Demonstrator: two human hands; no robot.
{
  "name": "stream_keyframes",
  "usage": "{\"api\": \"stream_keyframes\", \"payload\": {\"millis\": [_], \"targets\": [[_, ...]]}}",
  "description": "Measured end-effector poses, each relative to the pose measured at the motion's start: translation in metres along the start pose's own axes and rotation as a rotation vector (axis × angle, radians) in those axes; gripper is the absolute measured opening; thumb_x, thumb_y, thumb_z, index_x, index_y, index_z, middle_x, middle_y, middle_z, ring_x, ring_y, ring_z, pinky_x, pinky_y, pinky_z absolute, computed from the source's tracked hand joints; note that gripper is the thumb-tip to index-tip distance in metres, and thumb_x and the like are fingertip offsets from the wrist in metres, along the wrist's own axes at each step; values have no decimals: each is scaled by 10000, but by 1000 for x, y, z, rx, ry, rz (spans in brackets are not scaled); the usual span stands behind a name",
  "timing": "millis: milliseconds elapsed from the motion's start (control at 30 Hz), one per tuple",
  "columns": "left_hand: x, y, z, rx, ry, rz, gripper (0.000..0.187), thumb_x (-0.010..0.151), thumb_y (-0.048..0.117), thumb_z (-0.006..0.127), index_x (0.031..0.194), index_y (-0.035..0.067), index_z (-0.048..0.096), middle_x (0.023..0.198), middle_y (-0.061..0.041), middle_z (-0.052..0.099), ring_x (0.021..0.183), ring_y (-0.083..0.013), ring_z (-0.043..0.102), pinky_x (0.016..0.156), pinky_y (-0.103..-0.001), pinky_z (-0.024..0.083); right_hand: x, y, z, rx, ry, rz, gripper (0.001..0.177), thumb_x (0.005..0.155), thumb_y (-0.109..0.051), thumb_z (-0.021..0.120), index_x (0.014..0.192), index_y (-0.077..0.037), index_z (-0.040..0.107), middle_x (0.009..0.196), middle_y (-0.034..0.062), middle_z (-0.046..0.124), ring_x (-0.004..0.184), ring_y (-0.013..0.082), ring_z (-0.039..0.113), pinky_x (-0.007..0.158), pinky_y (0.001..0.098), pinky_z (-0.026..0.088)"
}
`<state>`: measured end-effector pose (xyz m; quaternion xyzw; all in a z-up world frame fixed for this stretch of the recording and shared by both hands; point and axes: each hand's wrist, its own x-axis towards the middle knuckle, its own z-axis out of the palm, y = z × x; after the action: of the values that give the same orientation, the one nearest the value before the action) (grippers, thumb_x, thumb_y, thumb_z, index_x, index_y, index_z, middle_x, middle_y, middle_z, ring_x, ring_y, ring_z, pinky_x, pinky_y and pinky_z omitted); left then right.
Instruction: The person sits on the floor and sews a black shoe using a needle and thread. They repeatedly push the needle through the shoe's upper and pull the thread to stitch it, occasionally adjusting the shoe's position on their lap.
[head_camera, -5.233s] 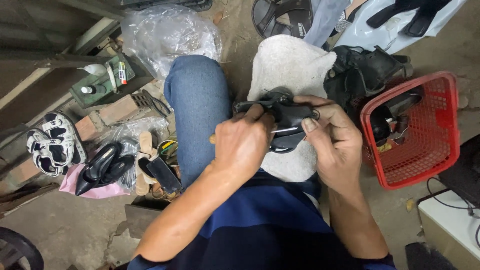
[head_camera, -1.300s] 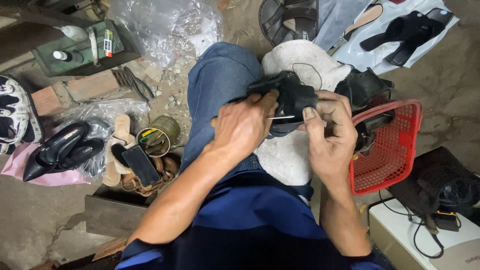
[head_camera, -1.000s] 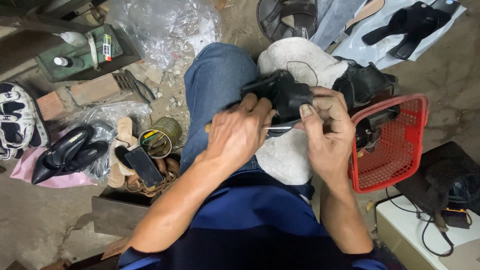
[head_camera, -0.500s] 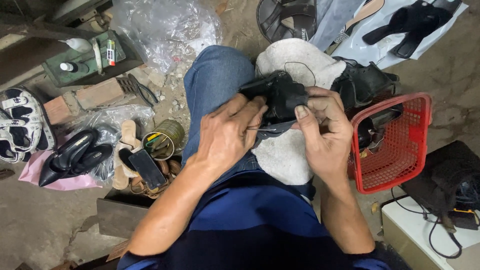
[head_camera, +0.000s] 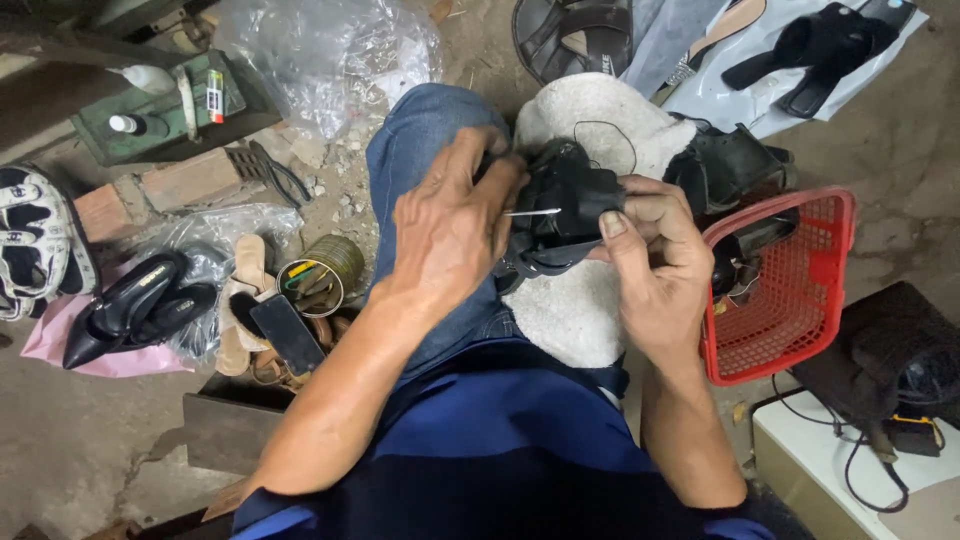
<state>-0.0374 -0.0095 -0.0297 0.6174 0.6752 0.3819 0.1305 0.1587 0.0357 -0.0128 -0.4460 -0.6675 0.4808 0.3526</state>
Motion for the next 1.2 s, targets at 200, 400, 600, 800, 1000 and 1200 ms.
{"api": "stream_keyframes", "payload": {"millis": [200,400,600,800,1000,1200], "targets": [[-2,6,-15,-41,0,12,127,1046,134,568,989,75,665,1187,-110,556,962,-382,673,667,-501,607,-1,3,-1,68,-18,54,166,1054,-63,614,1027,101,606,1175,249,586,986,203,615,678,349,635],[-5,10,-12,78,39,123,50,1000,75,655,980,63,699,1155,-114,591,858,-275,657,529,-361,552,-4,-1,1,49,-16,75,165,1050,-65,609,1016,96,602,1165,240,582,951,184,613,667,360,656],[-20,6,-2,180,119,176,108,1026,119,624,975,129,720,1187,-78,607,816,-166,611,517,-248,505,-6,-2,0,53,-12,77,171,1043,-73,619,1018,96,612,1164,235,592,961,187,629,684,360,660],[-30,3,9,201,204,226,113,1012,122,623,950,134,716,1149,-81,659,789,-154,608,525,-244,504,-7,-8,2,12,-28,27,164,1036,-88,628,992,69,607,1192,246,575,1090,230,605,722,376,657],[-36,10,12,-60,7,108,87,934,49,638,858,81,665,834,-62,637,593,-183,601,424,-294,484,-2,-9,-2,-76,-107,-86,186,1036,-140,616,993,40,608,1291,288,588,1130,332,641,802,405,613],[-45,-16,-16,-475,-429,-340,104,938,96,594,883,136,515,693,13,512,587,-142,508,523,-328,398,41,2,-14,-132,-527,-64,477,1017,7,375,1491,50,355,1619,286,305,757,222,669,556,270,569]]}}
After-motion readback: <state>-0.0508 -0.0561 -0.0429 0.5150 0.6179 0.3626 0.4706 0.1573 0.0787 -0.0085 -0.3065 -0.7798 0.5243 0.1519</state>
